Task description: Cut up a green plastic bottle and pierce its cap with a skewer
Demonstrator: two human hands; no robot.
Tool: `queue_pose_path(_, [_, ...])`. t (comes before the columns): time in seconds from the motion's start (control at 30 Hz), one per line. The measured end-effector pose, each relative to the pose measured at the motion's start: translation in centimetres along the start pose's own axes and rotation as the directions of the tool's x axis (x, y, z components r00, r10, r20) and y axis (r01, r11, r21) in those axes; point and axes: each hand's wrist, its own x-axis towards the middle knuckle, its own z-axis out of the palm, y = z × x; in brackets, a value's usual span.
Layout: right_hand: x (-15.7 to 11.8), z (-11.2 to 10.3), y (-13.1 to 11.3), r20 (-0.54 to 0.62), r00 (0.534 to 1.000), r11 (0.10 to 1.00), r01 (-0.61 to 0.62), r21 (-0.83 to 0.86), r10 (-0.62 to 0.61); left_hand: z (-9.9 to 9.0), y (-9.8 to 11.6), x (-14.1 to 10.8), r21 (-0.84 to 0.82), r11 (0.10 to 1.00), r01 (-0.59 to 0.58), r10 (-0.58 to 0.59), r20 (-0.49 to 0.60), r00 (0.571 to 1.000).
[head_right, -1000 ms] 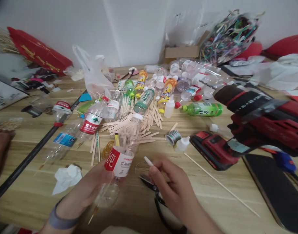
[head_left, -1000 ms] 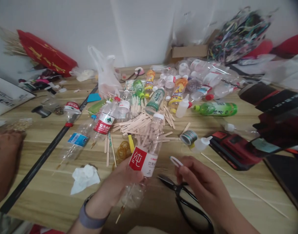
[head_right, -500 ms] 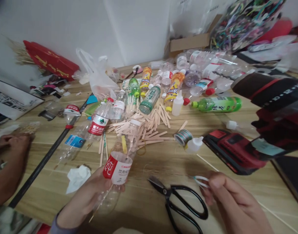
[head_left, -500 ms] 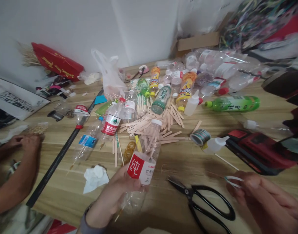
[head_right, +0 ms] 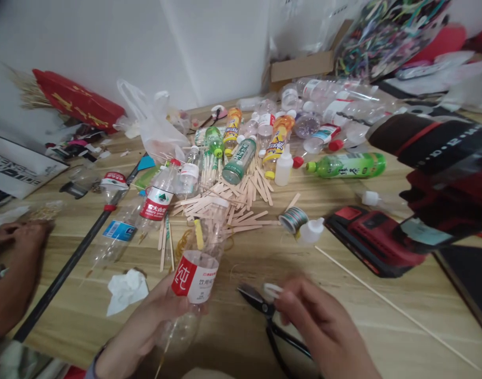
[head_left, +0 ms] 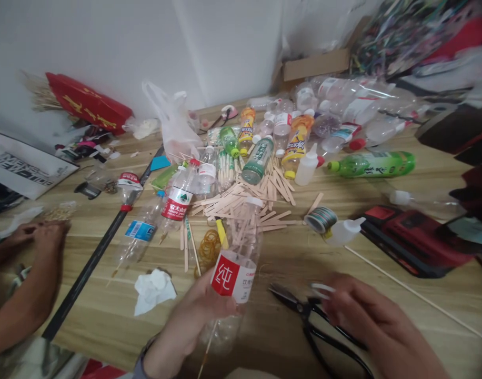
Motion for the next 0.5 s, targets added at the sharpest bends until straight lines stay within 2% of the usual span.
queue_pose_path(0.03, [0.3, 0.9, -0.6, 0.06, 0.998, 1.0, 0.013, 0.0, -0.013, 0.2, 0.1, 0.0, 0.009, 1.0, 0.019, -0.019, 0.019, 1.0])
queue_pose_path(0.13, [0.9, 3.1, -1.5, 0.081, 0.991, 0.993, 0.102, 0.055, -0.107, 0.5, 0.2, 0.2, 0.011, 0.999, 0.042, -0.042, 0.074, 0.996])
queue_pose_path(0.2, [1.0, 3.6, -1.6, 0.08, 0.99, 0.989, 0.107, 0.099, -0.115, 0.2, 0.1, 0.3, -0.009, 1.0, 0.014, -0.013, 0.069, 0.998])
queue_pose_path(0.33, [0.4, 1.9, -1.2, 0.069, 0.997, 0.992, -0.052, 0.111, 0.044, -1.2, -0.3, 0.3, -0.052, 0.998, -0.032, 0.031, -0.016, 0.999])
queue_pose_path(0.4, [-0.1, 0.6, -0.4, -0.023, 0.992, 0.986, -0.124, 0.115, 0.127, -2.0, -0.3, 0.2, -0.076, 0.997, -0.034, 0.027, -0.091, 0.995])
queue_pose_path(0.43, [-0.4, 0.0, 0.1, -0.083, 0.988, 0.986, -0.123, 0.115, 0.133, -2.3, -0.2, 0.2, -0.09, 0.995, -0.037, 0.025, -0.13, 0.991])
queue_pose_path(0.5, [-0.8, -1.1, 1.4, -0.126, 0.983, 0.99, -0.127, 0.067, 0.135, -2.7, -0.1, 0.0, -0.112, 0.993, -0.042, 0.022, -0.18, 0.983])
